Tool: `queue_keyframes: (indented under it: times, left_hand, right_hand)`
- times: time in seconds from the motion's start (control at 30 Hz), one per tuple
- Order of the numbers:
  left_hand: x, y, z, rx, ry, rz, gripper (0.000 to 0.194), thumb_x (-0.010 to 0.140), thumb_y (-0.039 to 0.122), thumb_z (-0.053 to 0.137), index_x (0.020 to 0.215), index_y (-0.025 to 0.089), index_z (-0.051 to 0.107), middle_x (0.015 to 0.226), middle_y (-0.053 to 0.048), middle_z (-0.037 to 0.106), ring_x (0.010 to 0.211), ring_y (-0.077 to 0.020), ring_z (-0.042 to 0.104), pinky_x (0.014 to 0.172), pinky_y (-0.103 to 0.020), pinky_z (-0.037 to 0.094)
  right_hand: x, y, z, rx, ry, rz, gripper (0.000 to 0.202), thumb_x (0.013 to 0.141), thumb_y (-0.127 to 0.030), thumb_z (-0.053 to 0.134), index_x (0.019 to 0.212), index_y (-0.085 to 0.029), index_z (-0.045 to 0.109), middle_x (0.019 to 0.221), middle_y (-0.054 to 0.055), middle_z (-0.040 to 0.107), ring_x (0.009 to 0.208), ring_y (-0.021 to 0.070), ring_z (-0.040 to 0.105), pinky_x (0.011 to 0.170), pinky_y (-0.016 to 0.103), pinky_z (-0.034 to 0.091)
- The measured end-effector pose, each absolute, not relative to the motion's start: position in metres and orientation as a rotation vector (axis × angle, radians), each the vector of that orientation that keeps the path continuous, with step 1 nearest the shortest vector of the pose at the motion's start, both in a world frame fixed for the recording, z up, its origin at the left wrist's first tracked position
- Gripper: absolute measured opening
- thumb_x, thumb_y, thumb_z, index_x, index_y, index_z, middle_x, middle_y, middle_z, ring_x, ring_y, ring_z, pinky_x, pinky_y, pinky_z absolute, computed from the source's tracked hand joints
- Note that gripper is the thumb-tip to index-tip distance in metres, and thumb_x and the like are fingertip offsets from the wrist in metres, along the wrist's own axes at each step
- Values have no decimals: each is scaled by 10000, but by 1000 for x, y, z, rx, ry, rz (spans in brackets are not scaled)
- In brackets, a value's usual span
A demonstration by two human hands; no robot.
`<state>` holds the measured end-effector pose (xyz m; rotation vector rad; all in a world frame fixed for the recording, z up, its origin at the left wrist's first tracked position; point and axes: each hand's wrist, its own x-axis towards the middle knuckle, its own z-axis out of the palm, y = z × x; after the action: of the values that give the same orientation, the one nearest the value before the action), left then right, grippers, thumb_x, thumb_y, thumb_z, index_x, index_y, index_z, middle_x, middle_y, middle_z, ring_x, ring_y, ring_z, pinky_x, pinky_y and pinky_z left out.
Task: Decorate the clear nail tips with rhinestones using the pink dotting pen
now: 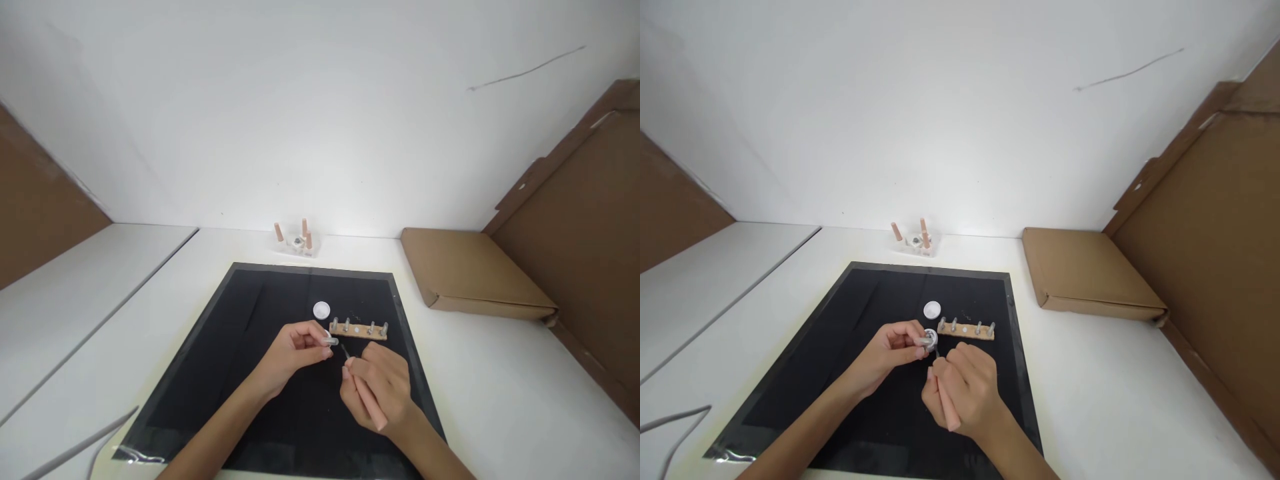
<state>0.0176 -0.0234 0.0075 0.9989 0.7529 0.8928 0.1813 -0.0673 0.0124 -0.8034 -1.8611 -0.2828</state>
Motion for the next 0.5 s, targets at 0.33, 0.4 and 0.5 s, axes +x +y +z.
queue_keyframes:
  times: [0.33,0.4,0.5]
  left_hand:
    - [16,-23,7,1030,763,928,165,610,188,797,631,124,647,687,3,605,652,-107,566,649,-232,437]
    - [16,-23,8,1026,759,931,161,609,184,797,631,126,649,688,4,608,653,-107,567,649,-231,434]
    - [17,-23,9,1022,758,924,152,618,186,793,636,128,654,691,3,615,650,-104,565,640,-226,429]
  right_hand:
    - [182,-67,10,-892,-1857,-278,125,777,-53,501,778,-176,520,527,-32,463,424,113,396,415,256,281]
    - [182,-67,10,-878,-1857,-274,121,780,-51,511,802,-169,528,536,-24,483,429,111,395,416,253,287]
    - [181,-67,12,-845,-1902,-279,94,798,-78,542,862,-146,554,555,-5,525,453,118,430,427,249,327]
